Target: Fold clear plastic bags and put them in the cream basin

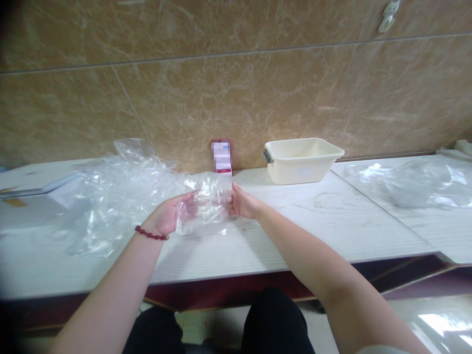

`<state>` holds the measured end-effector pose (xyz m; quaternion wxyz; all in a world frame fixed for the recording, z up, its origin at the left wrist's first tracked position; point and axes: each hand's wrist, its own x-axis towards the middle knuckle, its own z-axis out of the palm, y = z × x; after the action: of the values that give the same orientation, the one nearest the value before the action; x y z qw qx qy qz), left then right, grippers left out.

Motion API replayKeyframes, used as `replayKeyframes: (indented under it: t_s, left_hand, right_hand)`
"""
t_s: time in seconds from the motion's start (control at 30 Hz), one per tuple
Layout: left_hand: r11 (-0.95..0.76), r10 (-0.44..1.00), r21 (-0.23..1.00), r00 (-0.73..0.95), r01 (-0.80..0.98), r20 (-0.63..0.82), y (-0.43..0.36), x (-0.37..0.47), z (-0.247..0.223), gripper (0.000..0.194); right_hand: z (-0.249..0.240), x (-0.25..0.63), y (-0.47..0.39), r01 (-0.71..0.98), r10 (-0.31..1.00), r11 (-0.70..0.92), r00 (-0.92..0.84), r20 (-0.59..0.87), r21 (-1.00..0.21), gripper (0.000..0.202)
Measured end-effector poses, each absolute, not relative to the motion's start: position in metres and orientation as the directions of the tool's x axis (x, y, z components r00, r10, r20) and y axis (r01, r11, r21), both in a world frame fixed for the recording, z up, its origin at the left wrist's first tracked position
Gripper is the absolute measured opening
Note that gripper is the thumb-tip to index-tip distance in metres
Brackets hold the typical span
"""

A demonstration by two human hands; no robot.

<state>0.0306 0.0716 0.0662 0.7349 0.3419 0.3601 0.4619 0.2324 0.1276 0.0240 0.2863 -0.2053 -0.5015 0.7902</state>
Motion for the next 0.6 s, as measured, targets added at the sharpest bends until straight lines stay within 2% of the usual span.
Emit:
replayKeyframes:
  t_s: [0.1,0.17,0.3,0.4,0.6]
  left_hand:
    - [0.418,0.897,0.793,0.340,-0.444,-0.282,0.081,0.027,0.043,0.022]
    - [0.421,0.896,0.775,0.349,-0.472,-0.274,0.086,0.026,0.029,0.024]
    - [0.428,0.890,0.761,0.372,-0.488,-0.262,0.091,0.025,0.012,0.030]
    - [0.420,0.886,0.769,0.401,-0.481,-0.233,0.092,0.025,0.008,0.036]
    - [0.334,0.919,0.827,0.351,-0.453,-0.179,0.091,0.025,0.007,0.045]
  right_hand:
    - [0.019,0.233,0.128,-0.159,0.676,-0.315,-0.730,-0.103,-0.935,0.035]
    - [0.017,0.232,0.128,-0.088,0.681,-0.284,-0.720,-0.136,-0.955,0.028]
    - [0.014,0.229,0.127,0.002,0.695,-0.250,-0.696,-0.181,-0.968,0.020]
    - [0.012,0.227,0.128,0.004,0.746,-0.239,-0.639,-0.186,-0.971,0.017]
    - [0.009,0.228,0.130,-0.002,0.796,-0.169,-0.590,-0.136,-0.986,0.020]
